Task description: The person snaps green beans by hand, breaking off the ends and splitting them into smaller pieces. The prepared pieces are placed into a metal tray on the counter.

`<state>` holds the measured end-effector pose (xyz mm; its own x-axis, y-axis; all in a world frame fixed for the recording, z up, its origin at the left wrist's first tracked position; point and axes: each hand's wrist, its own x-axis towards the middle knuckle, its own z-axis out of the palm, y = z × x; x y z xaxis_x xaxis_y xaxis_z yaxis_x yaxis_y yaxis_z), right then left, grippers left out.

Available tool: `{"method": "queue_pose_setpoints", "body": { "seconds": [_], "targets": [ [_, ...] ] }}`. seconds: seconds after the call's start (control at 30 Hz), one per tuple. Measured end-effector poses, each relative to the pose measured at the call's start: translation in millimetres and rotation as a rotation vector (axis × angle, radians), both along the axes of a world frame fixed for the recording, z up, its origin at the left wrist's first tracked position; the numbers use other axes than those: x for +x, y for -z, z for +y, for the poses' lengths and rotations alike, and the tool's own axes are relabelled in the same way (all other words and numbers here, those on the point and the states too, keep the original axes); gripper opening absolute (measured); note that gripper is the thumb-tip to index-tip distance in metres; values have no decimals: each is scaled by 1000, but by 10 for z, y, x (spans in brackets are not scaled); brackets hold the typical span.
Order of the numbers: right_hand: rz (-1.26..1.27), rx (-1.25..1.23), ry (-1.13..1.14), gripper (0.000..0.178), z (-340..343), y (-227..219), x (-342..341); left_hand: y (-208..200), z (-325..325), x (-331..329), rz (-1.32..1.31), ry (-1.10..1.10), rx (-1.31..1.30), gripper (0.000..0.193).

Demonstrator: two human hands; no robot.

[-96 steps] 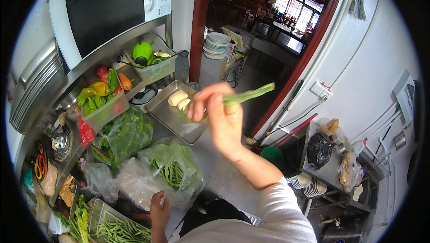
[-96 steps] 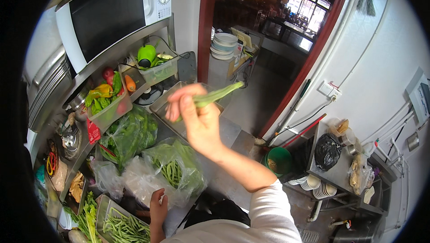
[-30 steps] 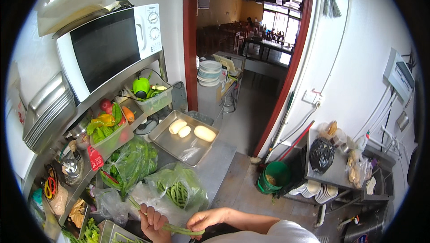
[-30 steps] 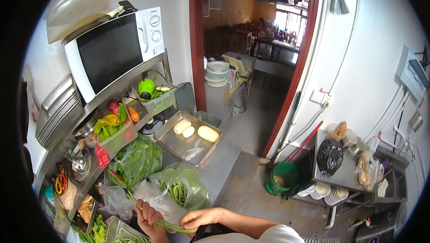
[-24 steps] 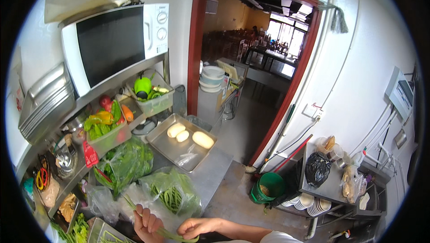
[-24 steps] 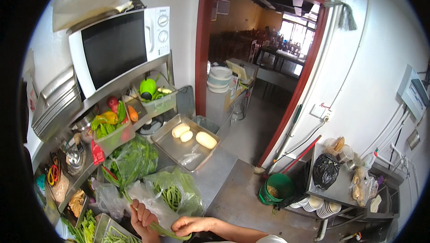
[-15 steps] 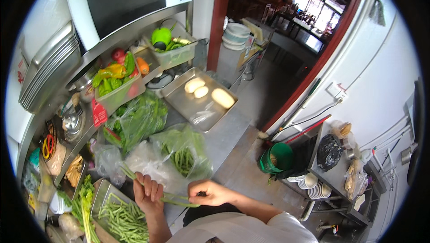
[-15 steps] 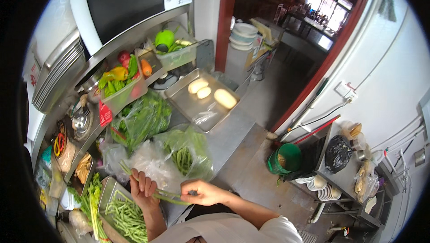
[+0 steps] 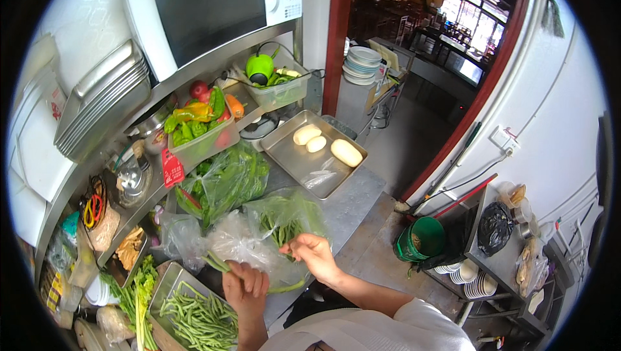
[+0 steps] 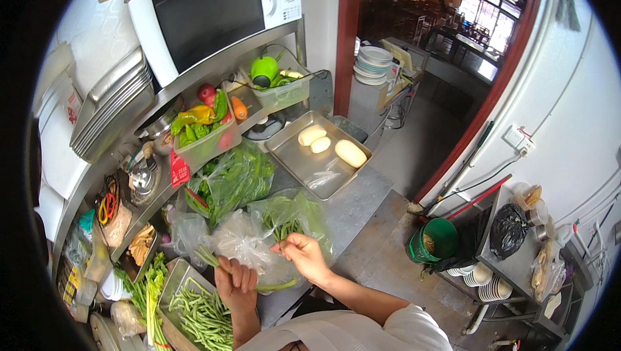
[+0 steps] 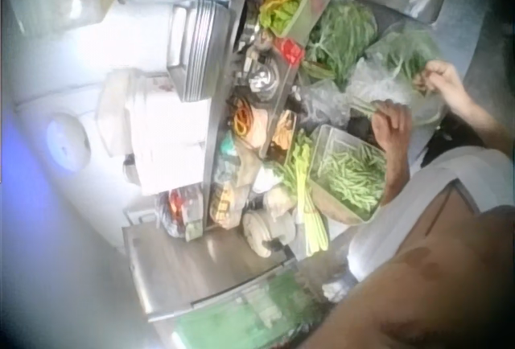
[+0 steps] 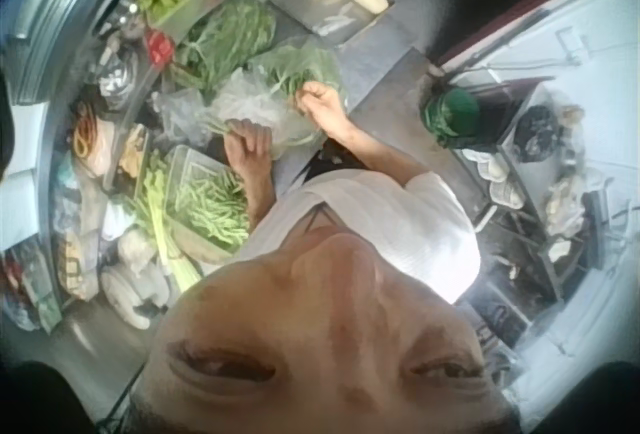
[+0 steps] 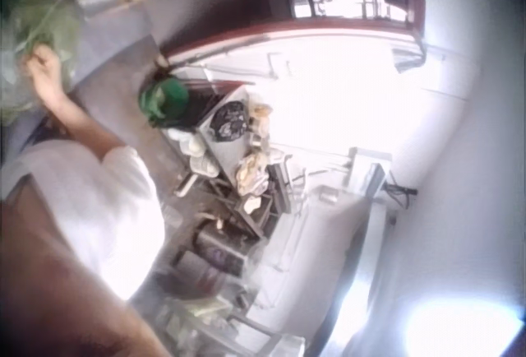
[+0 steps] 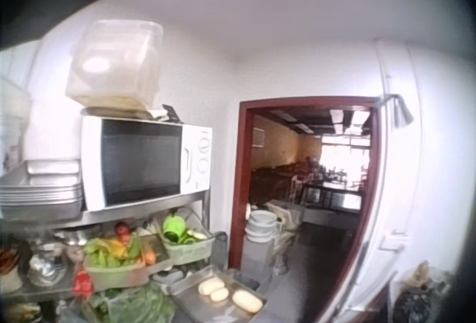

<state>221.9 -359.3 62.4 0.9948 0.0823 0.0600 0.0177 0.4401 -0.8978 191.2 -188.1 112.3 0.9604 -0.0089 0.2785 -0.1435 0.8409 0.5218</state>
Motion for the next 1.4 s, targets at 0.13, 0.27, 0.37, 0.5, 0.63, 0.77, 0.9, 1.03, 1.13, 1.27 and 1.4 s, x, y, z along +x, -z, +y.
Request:
{"method": "queue_pose_setpoints", "body": {
  "seconds": [0.13, 0.27, 0.37, 0.5, 0.63, 0.77, 0.9, 1.03, 1.13, 1.27, 1.4],
  "targets": [
    [41, 60, 176, 16, -180, 17, 262, 11, 267, -70, 33, -49, -164, 20],
    [-114, -457, 154, 22, -158, -68, 241, 59, 463, -70, 23, -143, -158, 19],
    [-19, -393, -213, 29, -109, -25, 28, 39, 525, -60, 14, -154, -215, 20],
    [-188, -337, -669, 30, 39, 52, -233, 66, 570, 9, 43, -123, -358, 19],
    [-81, -266, -830, 29, 120, 74, -357, 47, 634, 65, -10, -24, -494, 19],
    [-41, -213, -882, 21, 56, 28, -350, 57, 663, 58, 15, -2, -555, 17],
    [-3, -341, -706, 17, -6, 79, -404, 51, 585, 12, 56, 0, -625, 19],
    [106, -284, -150, 20, 4, 126, -406, 51, 473, -86, 167, -65, -423, 20],
    [56, -222, 87, 22, -74, 207, -157, 39, 322, -102, 106, -58, -157, 18],
    [-14, -241, 408, 21, -194, -48, 318, 27, 351, -226, 95, -123, -100, 18],
    [-301, -883, 367, 20, -275, -4, 502, 95, 405, -211, 122, -79, -168, 20]
  ]
}}
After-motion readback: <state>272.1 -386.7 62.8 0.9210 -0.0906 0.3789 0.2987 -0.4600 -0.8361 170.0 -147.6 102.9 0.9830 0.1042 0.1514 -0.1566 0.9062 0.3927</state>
